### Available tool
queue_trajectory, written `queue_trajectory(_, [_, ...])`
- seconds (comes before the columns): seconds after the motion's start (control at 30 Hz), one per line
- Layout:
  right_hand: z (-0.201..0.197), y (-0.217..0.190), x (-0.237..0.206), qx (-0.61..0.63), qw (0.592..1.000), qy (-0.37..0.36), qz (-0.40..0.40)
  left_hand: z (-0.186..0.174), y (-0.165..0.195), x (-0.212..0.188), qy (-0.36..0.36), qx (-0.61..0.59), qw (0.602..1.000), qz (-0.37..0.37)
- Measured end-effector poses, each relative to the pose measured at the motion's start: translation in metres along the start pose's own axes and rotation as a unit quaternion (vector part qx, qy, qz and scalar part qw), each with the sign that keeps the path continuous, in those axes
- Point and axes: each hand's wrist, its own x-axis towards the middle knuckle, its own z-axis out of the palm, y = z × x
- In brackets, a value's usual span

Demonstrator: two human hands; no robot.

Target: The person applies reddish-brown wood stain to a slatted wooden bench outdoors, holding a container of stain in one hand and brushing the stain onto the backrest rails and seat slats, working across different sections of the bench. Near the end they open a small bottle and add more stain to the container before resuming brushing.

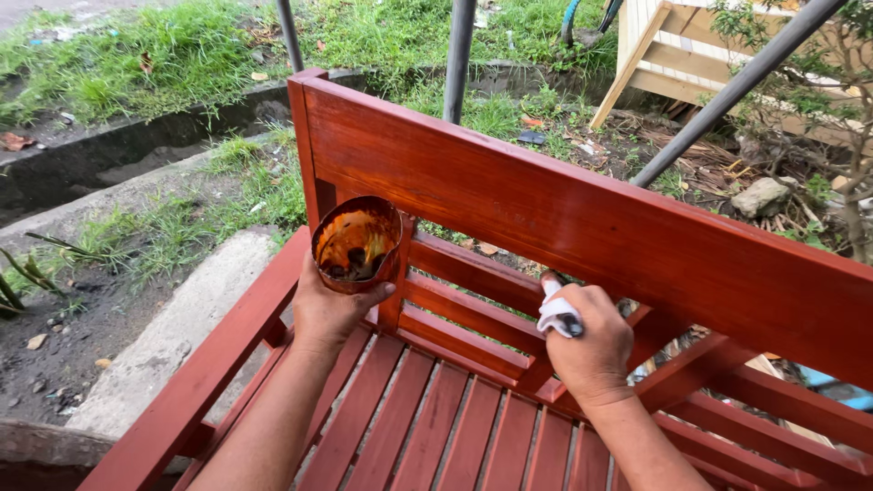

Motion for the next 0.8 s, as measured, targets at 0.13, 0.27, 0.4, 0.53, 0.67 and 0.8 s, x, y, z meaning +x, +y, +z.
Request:
queue_trajectory(0.13, [0.033,-0.026,0.008,0.075,0.993,-0.025,-0.082,0.000,-0.002,0.000,0.007,-0.009,1.000,-0.013])
queue_trajectory(0.27, [0.084,-0.069,0.025,0.097,0.988,-0.032,-0.117,-0.001,-0.007,0.002,0.013,-0.025,1.000,-0.011])
queue_trajectory(0.4, [0.108,-0.088,0.035,0.059,0.984,-0.079,-0.147,-0.003,-0.011,0.004,0.008,-0.059,0.998,-0.010])
queue_trajectory(0.53, [0.087,-0.075,0.029,0.007,0.981,-0.127,-0.149,-0.002,-0.010,-0.002,0.016,-0.026,1.000,-0.007])
queue_trajectory(0.67, [0.035,-0.043,0.015,-0.082,0.980,-0.157,-0.088,0.003,-0.005,-0.007,0.017,0.029,0.999,-0.009])
queue_trajectory(0.8, [0.006,-0.020,0.011,-0.162,0.960,-0.207,-0.098,0.014,0.000,-0.012,0.000,0.032,0.999,0.000])
